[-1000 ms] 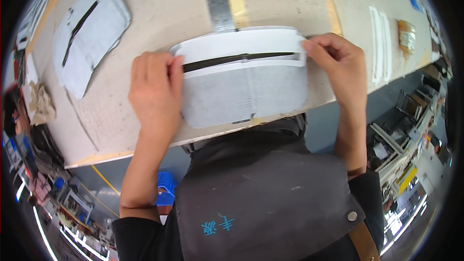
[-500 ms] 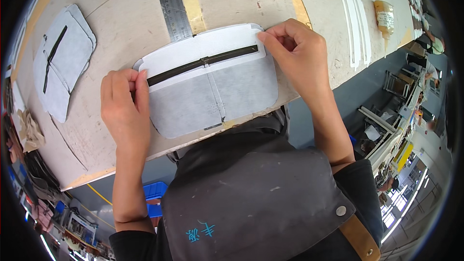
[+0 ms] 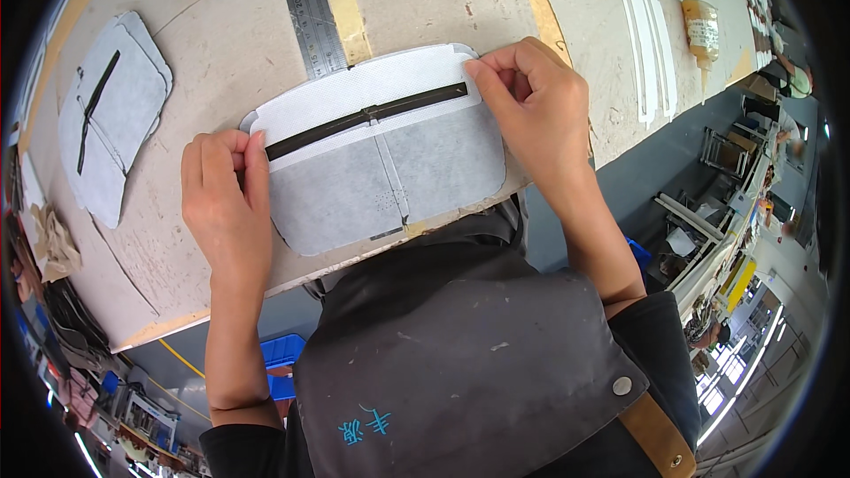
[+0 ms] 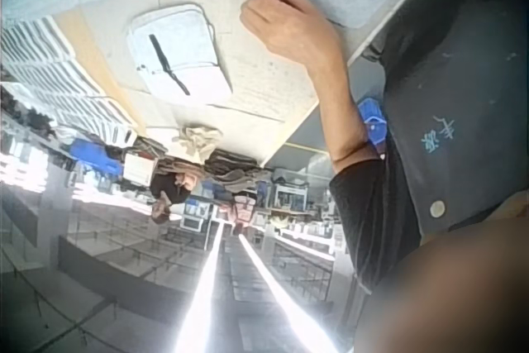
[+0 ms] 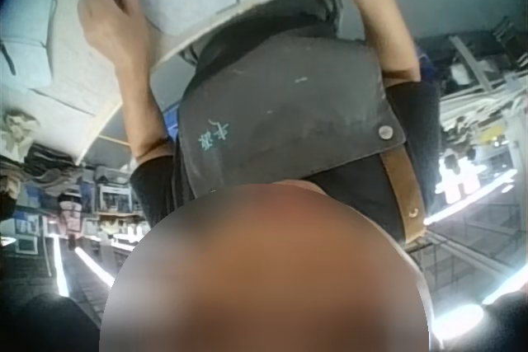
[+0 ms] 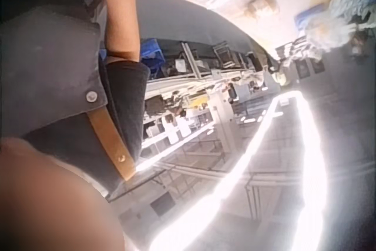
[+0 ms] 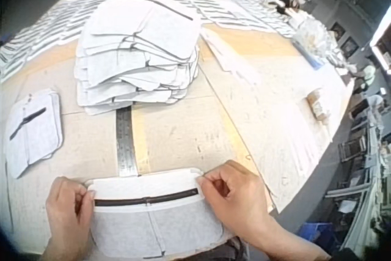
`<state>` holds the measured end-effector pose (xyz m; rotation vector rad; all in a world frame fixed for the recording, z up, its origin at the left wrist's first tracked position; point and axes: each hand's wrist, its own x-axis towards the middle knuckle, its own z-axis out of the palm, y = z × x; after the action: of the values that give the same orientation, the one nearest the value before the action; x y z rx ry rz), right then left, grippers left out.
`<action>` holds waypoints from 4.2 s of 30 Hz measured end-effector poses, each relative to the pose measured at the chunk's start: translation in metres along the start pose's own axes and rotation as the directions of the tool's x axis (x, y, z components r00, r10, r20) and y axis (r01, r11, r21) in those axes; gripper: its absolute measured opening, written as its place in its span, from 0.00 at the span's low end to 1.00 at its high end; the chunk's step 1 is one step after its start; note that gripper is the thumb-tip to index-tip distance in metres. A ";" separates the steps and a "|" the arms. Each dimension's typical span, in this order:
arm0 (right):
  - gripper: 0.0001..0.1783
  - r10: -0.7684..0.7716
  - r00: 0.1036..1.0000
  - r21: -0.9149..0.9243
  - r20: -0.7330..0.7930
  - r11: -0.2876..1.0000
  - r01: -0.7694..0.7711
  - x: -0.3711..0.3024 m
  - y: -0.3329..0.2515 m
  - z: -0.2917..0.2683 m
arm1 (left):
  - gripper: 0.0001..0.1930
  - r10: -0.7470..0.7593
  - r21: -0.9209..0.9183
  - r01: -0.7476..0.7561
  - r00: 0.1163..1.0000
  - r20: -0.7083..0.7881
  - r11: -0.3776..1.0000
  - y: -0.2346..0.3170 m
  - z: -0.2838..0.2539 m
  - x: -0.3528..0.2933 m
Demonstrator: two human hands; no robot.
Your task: The person is seen attaching components to leather or fabric bag panels, possibly zippers and internal structural supports.
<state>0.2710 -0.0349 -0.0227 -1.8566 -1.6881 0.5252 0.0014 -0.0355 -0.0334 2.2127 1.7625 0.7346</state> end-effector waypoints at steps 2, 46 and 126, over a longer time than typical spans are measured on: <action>0.07 0.016 1.000 -0.029 -0.022 0.999 -0.016 -0.001 0.001 0.002 | 0.08 0.004 -0.001 -0.004 1.000 -0.002 1.000 0.000 0.000 0.000; 0.25 -0.613 0.716 -0.435 0.333 0.574 0.694 -0.024 0.007 -0.015 | 0.17 0.341 -0.043 -0.340 0.939 0.041 0.940 -0.027 -0.030 -0.022; 0.31 -0.604 0.712 -0.051 0.359 0.749 0.661 -0.047 -0.029 0.021 | 0.19 0.484 -0.132 -0.467 0.862 0.153 0.874 0.009 -0.007 -0.021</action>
<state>0.2302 -0.0773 -0.0241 -1.1841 -2.5145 0.3986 0.0026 -0.0587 -0.0285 2.5852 1.0758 0.6570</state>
